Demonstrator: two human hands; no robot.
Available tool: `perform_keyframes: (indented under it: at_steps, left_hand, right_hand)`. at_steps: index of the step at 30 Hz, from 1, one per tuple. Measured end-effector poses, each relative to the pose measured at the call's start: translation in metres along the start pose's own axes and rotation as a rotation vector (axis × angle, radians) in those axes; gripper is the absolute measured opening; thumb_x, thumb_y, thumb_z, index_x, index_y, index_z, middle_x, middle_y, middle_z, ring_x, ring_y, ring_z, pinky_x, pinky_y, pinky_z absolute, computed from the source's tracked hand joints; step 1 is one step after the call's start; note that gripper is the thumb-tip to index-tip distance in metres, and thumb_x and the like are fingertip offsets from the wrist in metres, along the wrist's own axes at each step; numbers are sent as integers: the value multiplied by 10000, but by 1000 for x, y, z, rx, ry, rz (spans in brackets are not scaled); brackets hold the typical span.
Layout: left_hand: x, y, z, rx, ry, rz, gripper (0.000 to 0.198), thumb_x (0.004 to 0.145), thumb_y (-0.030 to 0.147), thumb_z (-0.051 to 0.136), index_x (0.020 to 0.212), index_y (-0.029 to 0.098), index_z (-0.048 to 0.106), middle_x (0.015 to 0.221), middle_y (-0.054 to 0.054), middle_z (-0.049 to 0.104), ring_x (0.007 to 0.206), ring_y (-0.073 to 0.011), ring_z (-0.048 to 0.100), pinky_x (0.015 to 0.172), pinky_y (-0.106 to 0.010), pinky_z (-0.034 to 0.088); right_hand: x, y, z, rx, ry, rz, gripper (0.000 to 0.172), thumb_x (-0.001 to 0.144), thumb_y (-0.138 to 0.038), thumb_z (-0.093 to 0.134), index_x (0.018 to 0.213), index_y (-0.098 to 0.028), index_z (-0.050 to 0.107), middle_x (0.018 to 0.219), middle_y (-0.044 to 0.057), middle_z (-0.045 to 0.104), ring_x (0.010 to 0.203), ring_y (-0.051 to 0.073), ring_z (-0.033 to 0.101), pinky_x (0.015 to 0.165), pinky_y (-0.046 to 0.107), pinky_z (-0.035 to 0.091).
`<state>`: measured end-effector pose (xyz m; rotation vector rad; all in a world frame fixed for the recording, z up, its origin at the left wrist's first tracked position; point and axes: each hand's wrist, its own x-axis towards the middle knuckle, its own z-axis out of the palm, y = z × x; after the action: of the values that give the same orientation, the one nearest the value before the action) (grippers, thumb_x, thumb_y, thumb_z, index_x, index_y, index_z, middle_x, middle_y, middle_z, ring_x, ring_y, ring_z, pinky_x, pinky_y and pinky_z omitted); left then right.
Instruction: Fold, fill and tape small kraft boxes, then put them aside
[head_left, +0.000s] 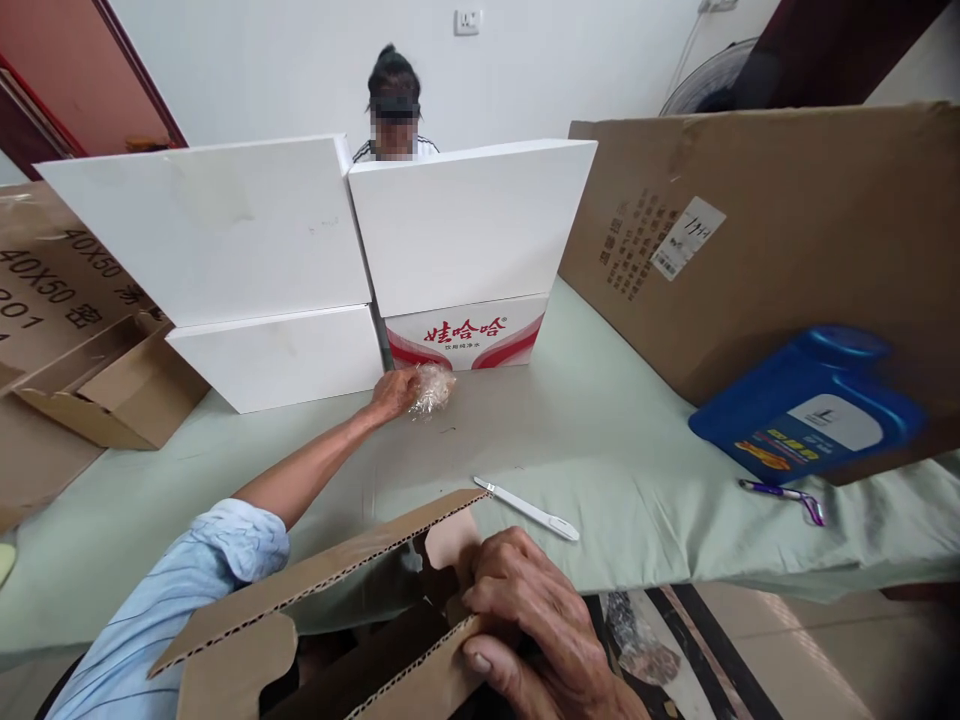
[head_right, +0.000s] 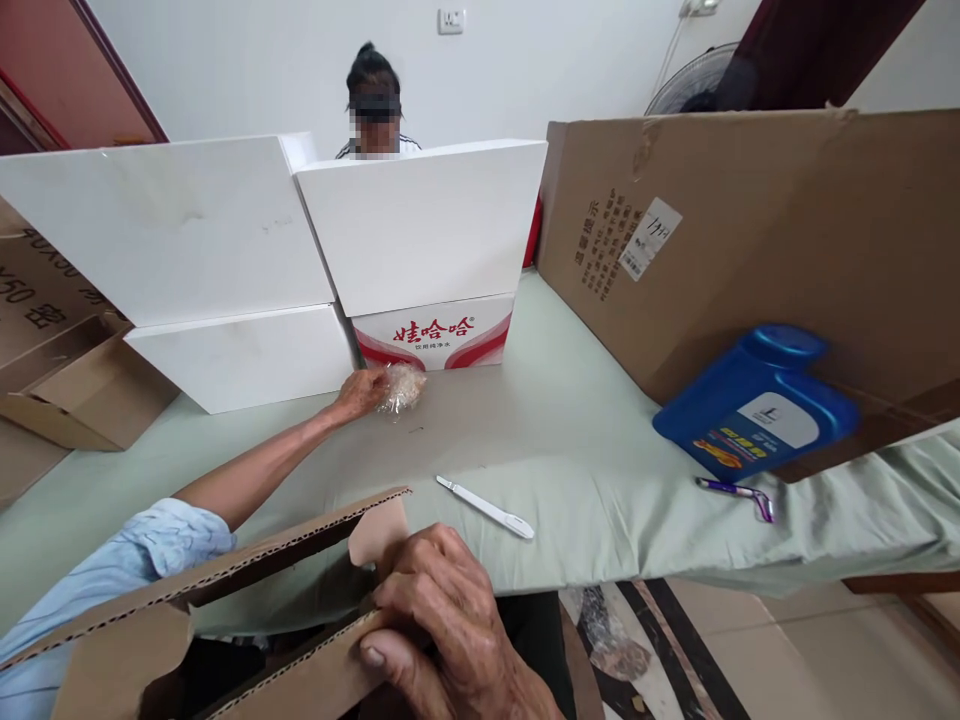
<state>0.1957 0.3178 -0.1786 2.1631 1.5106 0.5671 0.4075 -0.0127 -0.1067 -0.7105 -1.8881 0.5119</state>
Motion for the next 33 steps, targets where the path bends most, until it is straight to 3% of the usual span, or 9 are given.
perform_keyframes:
  at_steps: [6,10,15,18,21,23,26,29,33]
  left_hand:
    - [-8,8,2,80,89,-30,310,1024,392,739,1239,169,719,1311,-130,712,1181,-283,698,1020,-485,604]
    - [-19,24,-23,94,95,-4,152,892,282,793,1003,190,745,1256,-150,717,1186,-333,678,991,-442,564]
    - [-74,51,-109,51,43,81,240,922,421,744,1006,202,793,1155,-106,762,1025,-280,719,886,-399,602]
    - [-142,72,-173,-53,-112,166,413,1002,582,652,1067,224,847,986,-84,802,871,-254,755,738,-358,634]
    - [-214,92,-211,10,-190,301,425,908,640,790,1129,287,873,1004,-67,833,867,-271,801,704,-332,645]
    - [-251,99,-216,148,-192,372,433,923,604,790,1261,338,839,1130,-61,851,956,-285,818,738,-323,641]
    - [-285,99,-202,303,-140,411,397,1040,473,660,1409,365,760,1300,-53,832,1140,-287,803,906,-344,633]
    - [-303,92,-184,339,-29,421,357,1089,346,564,1380,331,771,1311,-53,834,1183,-276,798,1016,-374,619]
    - [-327,79,-174,276,211,438,309,1090,290,563,1307,259,781,1220,-75,848,1068,-250,815,946,-356,646]
  right_hand:
    - [4,-3,-1,2,12,1,128,1112,-267,606,1235,-302,605,854,44,645,813,254,635,750,444,549]
    - [7,-5,0,-20,31,-5,97,1111,-274,609,1201,-303,630,887,50,676,836,253,660,757,437,557]
    - [10,-2,2,-53,48,-44,67,1099,-223,600,1124,-280,625,941,53,699,840,238,637,775,426,535]
    - [15,-1,7,-87,58,-57,72,1111,-224,592,1051,-263,601,891,32,673,790,214,578,761,398,494]
    - [22,-2,14,-126,71,-45,126,1118,-241,595,994,-254,609,856,27,652,790,211,539,754,381,458]
    - [28,-3,21,-150,58,-30,130,1123,-263,594,1002,-246,637,870,36,655,814,216,534,768,379,451]
    - [34,-5,33,-176,41,-30,128,1128,-296,596,1038,-232,659,905,45,663,851,220,536,789,372,451]
    - [37,-6,44,-213,39,-31,123,1124,-312,603,1066,-225,668,949,58,673,889,230,548,794,369,444]
    - [37,-10,52,-268,-12,-30,135,1115,-311,604,1024,-228,656,954,64,675,899,240,547,799,372,439]
